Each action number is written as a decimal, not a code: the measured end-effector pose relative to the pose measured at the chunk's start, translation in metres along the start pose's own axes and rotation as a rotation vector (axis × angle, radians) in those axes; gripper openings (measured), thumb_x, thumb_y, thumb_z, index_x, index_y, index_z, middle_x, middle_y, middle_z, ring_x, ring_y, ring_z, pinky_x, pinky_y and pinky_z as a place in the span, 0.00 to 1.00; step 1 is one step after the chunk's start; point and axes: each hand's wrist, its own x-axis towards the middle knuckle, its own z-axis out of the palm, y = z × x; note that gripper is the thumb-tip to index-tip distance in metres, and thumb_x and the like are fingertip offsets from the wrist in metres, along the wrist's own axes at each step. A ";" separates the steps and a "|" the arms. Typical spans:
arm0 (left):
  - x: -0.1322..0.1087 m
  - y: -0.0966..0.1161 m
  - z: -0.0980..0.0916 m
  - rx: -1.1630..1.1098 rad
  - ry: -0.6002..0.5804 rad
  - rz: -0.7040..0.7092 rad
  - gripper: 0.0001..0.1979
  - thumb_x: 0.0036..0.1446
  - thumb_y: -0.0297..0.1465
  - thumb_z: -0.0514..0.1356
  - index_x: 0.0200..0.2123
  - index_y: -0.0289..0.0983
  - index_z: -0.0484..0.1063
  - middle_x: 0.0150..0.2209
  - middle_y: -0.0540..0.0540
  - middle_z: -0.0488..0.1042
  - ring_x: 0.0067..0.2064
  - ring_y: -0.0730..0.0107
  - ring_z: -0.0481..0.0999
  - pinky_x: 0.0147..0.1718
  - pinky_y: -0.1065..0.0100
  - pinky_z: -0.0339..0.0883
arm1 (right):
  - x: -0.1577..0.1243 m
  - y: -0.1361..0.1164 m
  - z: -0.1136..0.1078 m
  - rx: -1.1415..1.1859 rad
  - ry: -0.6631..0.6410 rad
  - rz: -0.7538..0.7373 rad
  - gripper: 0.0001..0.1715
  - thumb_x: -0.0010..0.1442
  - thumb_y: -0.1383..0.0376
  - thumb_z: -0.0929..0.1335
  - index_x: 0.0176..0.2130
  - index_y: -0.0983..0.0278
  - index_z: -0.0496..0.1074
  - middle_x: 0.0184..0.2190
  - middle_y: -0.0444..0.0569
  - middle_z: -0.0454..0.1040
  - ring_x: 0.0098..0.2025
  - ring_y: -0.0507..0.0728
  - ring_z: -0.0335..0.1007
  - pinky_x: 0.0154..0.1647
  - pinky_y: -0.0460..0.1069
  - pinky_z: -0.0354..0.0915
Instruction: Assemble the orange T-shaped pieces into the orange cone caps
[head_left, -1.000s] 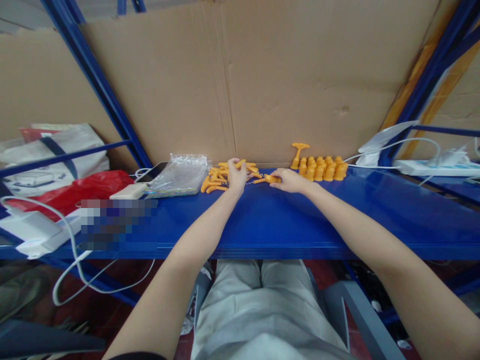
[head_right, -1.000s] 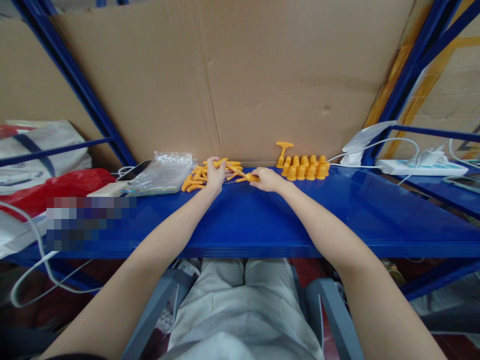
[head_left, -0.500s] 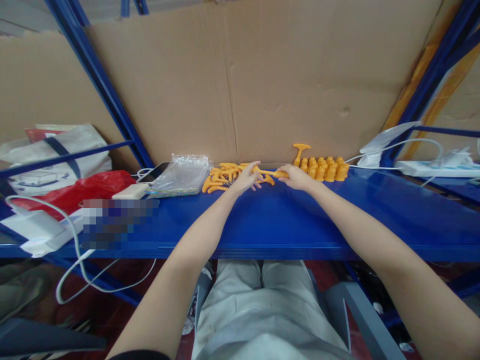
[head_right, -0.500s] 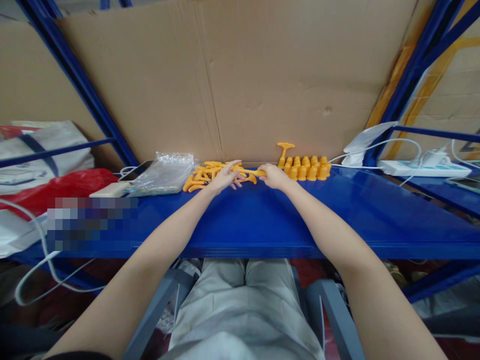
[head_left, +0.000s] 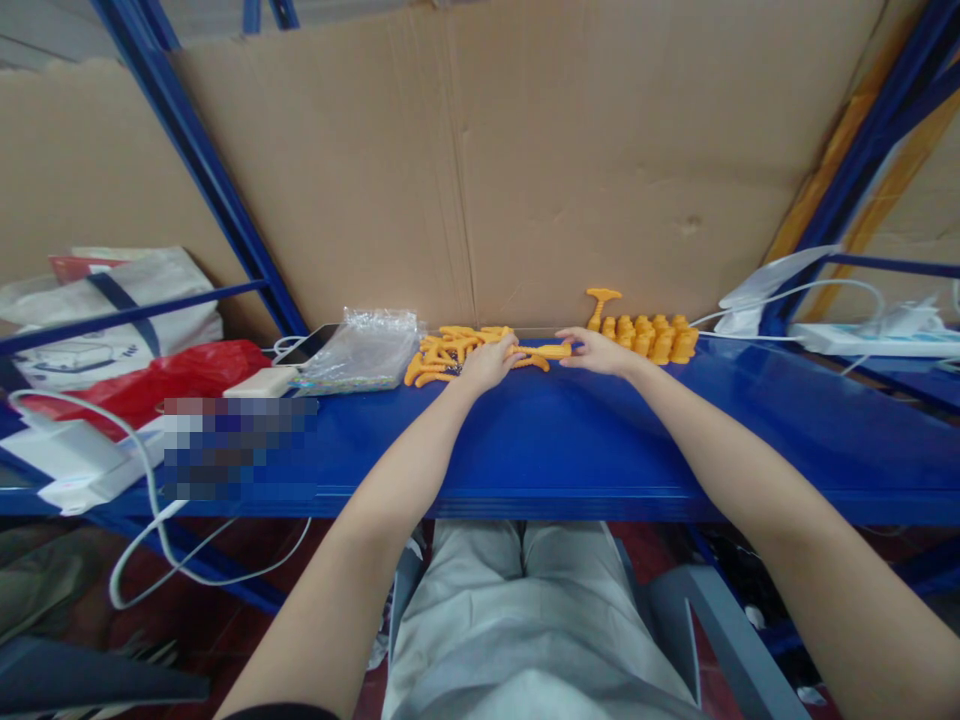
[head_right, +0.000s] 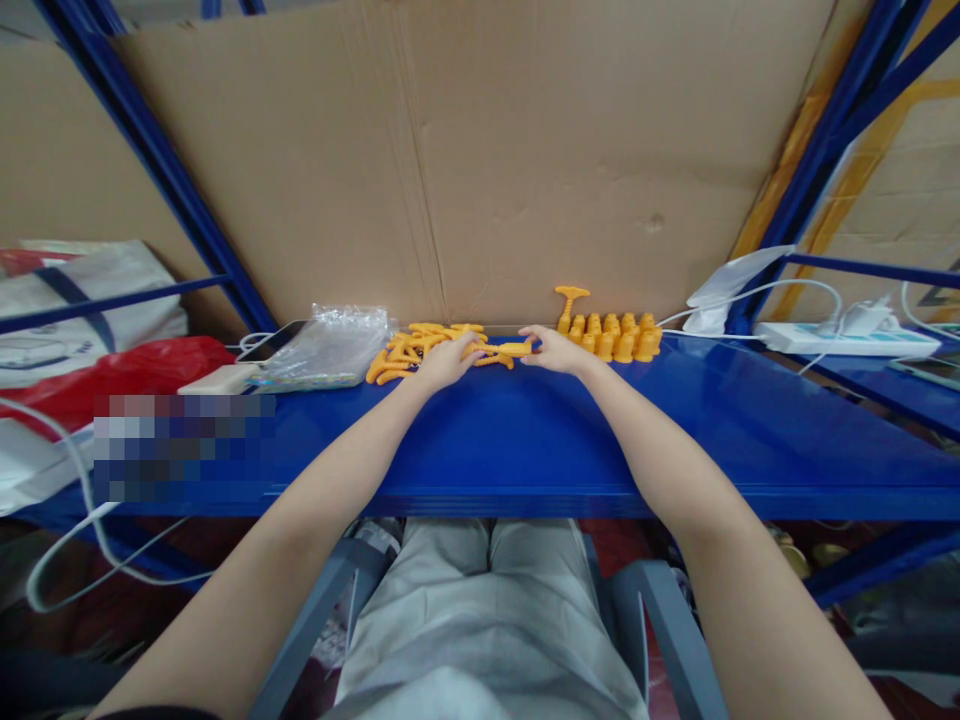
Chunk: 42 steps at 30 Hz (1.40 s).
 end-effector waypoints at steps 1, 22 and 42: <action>0.001 -0.002 0.001 -0.019 0.008 0.000 0.15 0.66 0.38 0.58 0.53 0.41 0.72 0.48 0.39 0.80 0.52 0.52 0.79 0.52 0.58 0.70 | -0.002 0.000 -0.002 0.094 -0.020 0.041 0.30 0.53 0.74 0.74 0.55 0.65 0.72 0.53 0.57 0.75 0.49 0.58 0.77 0.57 0.58 0.71; 0.003 -0.006 0.007 -0.045 0.065 -0.001 0.15 0.65 0.39 0.60 0.51 0.39 0.73 0.40 0.41 0.81 0.49 0.54 0.80 0.52 0.60 0.68 | -0.016 -0.017 -0.013 0.624 -0.162 0.299 0.19 0.61 0.72 0.73 0.47 0.60 0.64 0.29 0.42 0.79 0.28 0.50 0.78 0.35 0.45 0.74; 0.003 -0.006 0.013 -0.057 0.079 0.059 0.15 0.64 0.41 0.61 0.50 0.39 0.74 0.39 0.42 0.82 0.48 0.55 0.81 0.50 0.63 0.69 | -0.015 -0.012 -0.017 0.538 -0.159 0.274 0.12 0.64 0.59 0.73 0.35 0.66 0.71 0.30 0.52 0.81 0.27 0.52 0.76 0.33 0.46 0.72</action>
